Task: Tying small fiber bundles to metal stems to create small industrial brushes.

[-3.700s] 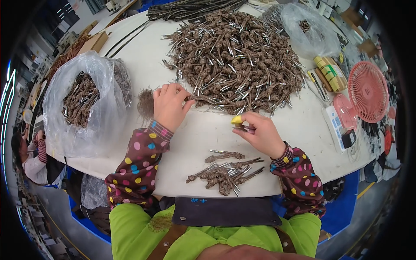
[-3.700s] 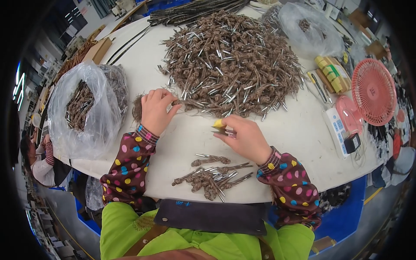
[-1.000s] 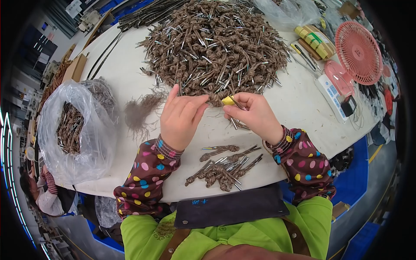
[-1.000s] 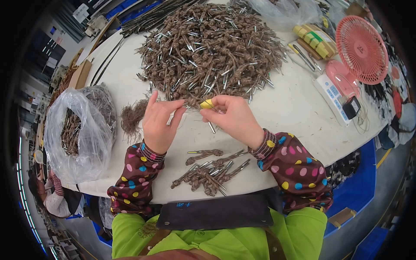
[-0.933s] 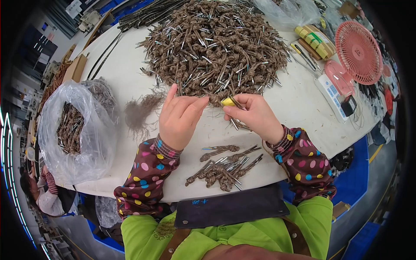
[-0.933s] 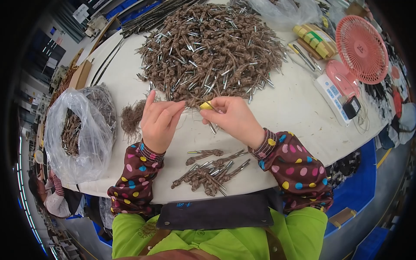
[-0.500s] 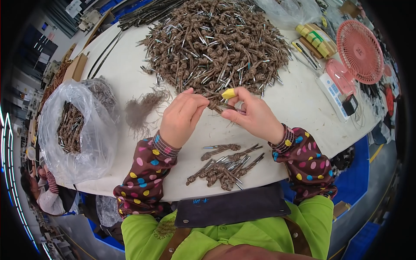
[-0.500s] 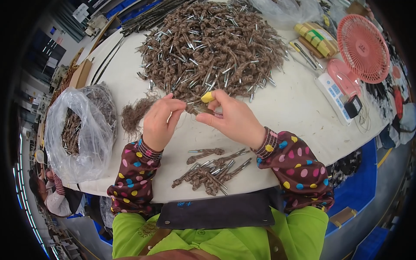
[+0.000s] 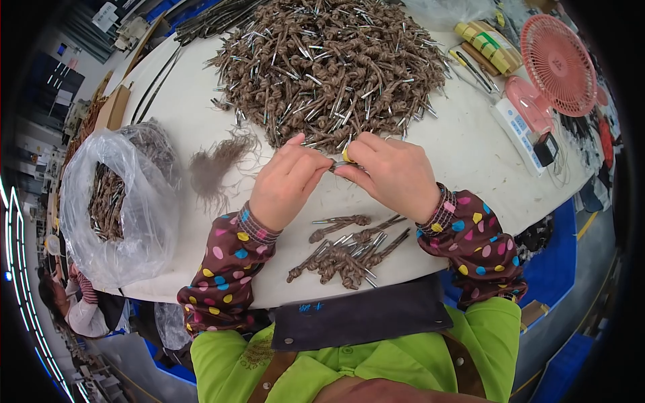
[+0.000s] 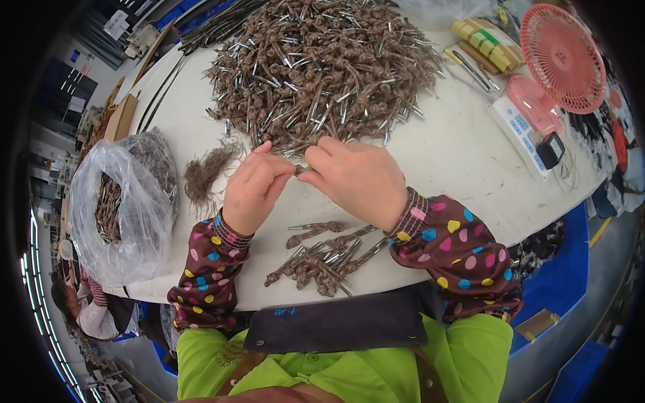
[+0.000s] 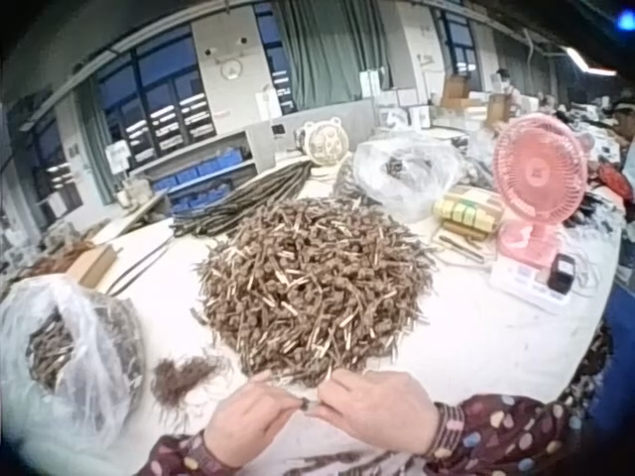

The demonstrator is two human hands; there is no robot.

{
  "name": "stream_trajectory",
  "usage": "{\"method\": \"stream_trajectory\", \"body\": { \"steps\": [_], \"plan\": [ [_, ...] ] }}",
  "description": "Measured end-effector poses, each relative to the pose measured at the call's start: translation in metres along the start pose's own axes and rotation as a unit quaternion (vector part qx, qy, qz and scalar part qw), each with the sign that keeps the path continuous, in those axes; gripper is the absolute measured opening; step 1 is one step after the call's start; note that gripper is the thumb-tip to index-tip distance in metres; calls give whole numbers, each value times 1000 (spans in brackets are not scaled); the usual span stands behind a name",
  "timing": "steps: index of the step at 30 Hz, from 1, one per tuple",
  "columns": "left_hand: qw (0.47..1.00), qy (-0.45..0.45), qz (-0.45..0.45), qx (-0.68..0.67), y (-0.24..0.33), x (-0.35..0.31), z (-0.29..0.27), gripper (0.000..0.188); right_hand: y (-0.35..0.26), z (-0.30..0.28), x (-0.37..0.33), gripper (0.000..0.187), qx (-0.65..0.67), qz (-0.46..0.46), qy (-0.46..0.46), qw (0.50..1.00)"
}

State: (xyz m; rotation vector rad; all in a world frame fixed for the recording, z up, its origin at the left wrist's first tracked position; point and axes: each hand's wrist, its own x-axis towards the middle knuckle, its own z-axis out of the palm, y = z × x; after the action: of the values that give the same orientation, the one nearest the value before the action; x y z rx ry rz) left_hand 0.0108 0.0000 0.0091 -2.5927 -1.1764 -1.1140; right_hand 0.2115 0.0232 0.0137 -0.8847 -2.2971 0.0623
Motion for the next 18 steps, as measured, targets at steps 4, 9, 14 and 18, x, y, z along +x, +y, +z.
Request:
{"method": "stream_trajectory", "body": {
  "steps": [4,9,14,18],
  "plan": [
    [1000,-9,-9,-4,3,-1,1,17,-2,-2,1,26,-24,-24,-4,999],
    [998,41,-43,-8,0,-2,3,15,0,-1,0,26,24,15,-18,999],
    [969,66,-218,-96,-2,-4,-3,10,7,2,-1,35,248,145,-22,957],
    [936,28,-306,-172,-4,-7,-4,14,7,4,0,28,277,220,-68,933]
  ]
}}
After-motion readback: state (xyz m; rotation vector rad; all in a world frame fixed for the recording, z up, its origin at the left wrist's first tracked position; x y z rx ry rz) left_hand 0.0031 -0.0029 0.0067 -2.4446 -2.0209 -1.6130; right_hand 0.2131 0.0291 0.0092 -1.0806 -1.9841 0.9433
